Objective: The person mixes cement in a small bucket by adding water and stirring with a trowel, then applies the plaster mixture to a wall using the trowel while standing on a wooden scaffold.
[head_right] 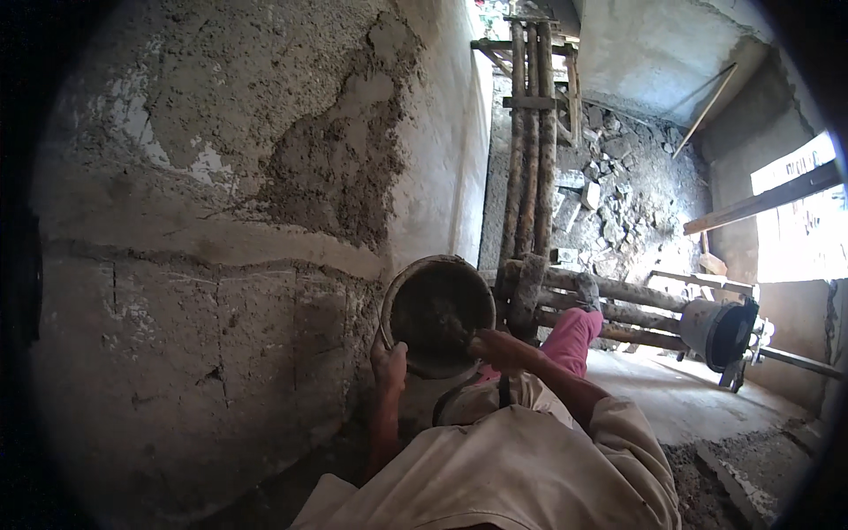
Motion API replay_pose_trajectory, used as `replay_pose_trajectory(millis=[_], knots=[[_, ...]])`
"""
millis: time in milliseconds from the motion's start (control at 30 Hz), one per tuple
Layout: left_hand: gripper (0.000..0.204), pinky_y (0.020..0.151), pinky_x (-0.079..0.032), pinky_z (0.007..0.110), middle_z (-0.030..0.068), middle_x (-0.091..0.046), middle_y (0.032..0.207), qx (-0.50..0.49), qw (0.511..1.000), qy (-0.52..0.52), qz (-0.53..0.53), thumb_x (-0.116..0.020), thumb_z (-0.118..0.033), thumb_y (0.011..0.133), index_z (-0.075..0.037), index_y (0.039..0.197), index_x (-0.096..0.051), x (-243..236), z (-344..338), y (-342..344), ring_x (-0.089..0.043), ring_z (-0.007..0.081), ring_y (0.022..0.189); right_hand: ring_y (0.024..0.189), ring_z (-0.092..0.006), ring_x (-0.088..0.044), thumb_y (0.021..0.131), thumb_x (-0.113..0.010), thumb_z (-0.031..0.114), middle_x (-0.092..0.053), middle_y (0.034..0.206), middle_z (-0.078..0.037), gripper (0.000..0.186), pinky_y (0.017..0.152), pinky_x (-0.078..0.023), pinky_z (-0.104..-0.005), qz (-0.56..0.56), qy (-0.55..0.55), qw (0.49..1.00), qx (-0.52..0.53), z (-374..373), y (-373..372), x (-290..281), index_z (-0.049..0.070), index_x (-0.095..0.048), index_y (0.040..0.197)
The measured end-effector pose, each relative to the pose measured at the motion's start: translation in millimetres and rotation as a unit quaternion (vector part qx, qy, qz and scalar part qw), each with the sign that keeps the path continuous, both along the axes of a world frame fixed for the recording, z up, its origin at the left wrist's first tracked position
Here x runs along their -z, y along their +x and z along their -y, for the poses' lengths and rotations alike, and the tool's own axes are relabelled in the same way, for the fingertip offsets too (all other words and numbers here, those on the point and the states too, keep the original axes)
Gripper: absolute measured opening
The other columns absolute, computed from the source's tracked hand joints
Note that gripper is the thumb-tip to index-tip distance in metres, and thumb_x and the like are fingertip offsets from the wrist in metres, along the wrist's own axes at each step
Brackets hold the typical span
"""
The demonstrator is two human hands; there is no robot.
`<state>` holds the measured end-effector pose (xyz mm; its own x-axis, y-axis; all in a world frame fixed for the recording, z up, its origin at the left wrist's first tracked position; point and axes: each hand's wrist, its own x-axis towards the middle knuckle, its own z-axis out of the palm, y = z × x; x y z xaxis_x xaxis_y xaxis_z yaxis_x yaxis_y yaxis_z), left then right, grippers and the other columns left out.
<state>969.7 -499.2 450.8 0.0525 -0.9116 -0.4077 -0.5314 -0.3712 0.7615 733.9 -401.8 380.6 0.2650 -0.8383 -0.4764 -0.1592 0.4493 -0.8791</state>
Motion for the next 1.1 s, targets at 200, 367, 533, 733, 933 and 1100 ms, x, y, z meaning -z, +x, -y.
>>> replay_pose_trajectory(millis=[200, 367, 533, 733, 933, 1100], knots=[[0.045, 0.070, -0.049, 0.037, 0.0100, -0.060, 0.100, -0.138, 0.985, 0.088, -0.062, -0.066, -0.010, 0.072, 0.001, 0.115, -0.055, 0.0, 12.1, 2.0, -0.059, 0.0244, 0.084, 0.061, -0.0094, -0.056, 0.098, -0.055, 0.041, -0.057, 0.076, -0.002, 0.035, 0.051, -0.046, -0.0270, 0.128, 0.068, 0.988, 0.059, -6.0, -12.4, -45.1, 0.006, -0.055, 0.098], [0.044, 0.069, -0.049, 0.037, 0.0078, -0.058, 0.097, -0.248, 0.935, 0.194, -0.162, -0.068, -0.012, 0.070, -0.003, 0.113, -0.057, 30.5, 18.6, 14.4, -0.057, 0.0234, 0.081, 0.060, -0.0092, -0.054, 0.101, -0.050, 0.039, -0.056, 0.079, -0.002, 0.032, 0.051, -0.046, -0.0257, 0.289, 0.086, 0.938, 0.173, -6.3, -11.0, -108.5, 0.007, -0.052, 0.103], [0.039, 0.066, -0.044, 0.038, 0.0055, -0.054, 0.093, -0.298, 0.935, 0.170, -0.086, -0.066, -0.015, 0.072, -0.004, 0.108, -0.058, 14.8, 16.2, 17.1, -0.053, 0.0193, 0.079, 0.058, -0.0104, -0.054, 0.099, -0.054, 0.031, -0.057, 0.083, -0.004, 0.029, 0.049, -0.045, -0.0252, 0.258, -0.050, 0.884, 0.387, 4.8, -15.0, -192.9, 0.007, -0.047, 0.115], [0.067, 0.094, -0.044, 0.039, 0.0133, -0.055, 0.125, -0.290, 0.950, 0.110, -0.032, -0.063, -0.007, 0.068, 0.001, 0.133, -0.047, 78.3, -9.1, 102.5, -0.053, 0.0288, 0.113, 0.067, -0.0123, -0.054, 0.093, -0.061, 0.011, -0.054, 0.088, -0.008, 0.036, 0.056, -0.045, -0.0259, -0.009, -0.269, 0.737, 0.620, 82.0, -13.5, -187.3, 0.005, -0.040, 0.122], [0.077, 0.101, -0.041, 0.038, 0.0167, -0.050, 0.138, -0.300, 0.945, 0.125, -0.021, -0.063, -0.007, 0.067, 0.001, 0.140, -0.041, 112.3, -46.8, 148.4, -0.049, 0.0320, 0.125, 0.086, -0.0206, -0.055, 0.093, -0.058, 0.014, -0.052, 0.104, -0.013, 0.038, 0.071, -0.047, -0.0348, -0.072, -0.279, 0.802, 0.524, 197.9, 128.8, -159.9, 0.005, -0.041, 0.126], [0.077, 0.101, -0.041, 0.038, 0.0171, -0.050, 0.138, -0.295, 0.943, 0.153, -0.014, -0.063, -0.008, 0.067, 0.001, 0.140, -0.041, 108.3, -44.8, 135.4, -0.049, 0.0322, 0.125, 0.103, -0.0289, -0.057, 0.095, -0.056, 0.017, -0.052, 0.119, -0.019, 0.043, 0.084, -0.047, -0.0415, 0.195, -0.375, 0.881, 0.212, 167.7, 235.7, -336.7, 0.006, -0.042, 0.133]])
